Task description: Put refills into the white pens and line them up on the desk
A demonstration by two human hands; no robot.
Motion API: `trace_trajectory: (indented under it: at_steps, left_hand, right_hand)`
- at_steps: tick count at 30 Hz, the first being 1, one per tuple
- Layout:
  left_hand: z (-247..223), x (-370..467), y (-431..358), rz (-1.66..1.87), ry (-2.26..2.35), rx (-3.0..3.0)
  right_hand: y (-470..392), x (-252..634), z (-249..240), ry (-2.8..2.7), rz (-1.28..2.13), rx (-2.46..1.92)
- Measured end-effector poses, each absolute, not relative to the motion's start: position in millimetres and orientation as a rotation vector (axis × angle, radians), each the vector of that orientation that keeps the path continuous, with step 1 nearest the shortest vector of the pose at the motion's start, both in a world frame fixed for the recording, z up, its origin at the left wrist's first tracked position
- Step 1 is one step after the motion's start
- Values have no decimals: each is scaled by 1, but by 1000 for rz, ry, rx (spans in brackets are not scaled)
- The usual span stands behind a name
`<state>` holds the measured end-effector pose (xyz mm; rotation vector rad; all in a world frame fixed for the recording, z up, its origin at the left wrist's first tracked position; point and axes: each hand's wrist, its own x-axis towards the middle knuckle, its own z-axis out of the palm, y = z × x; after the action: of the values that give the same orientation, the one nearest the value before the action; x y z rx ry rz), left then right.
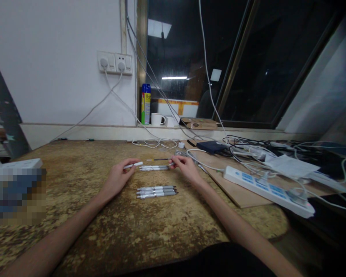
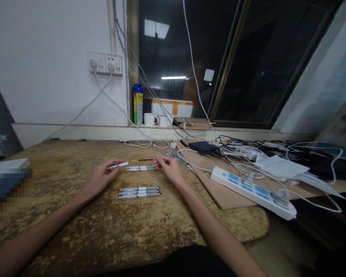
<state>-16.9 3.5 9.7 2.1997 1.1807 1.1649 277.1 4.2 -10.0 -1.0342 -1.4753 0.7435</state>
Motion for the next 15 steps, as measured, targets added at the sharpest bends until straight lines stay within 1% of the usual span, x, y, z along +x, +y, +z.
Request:
trace_trajectory:
  at_steps: [15]
  left_hand:
    - [8, -16, 4, 1156, 1160, 2194]
  right_hand:
    - [2, 275, -9, -1427, 781, -1060]
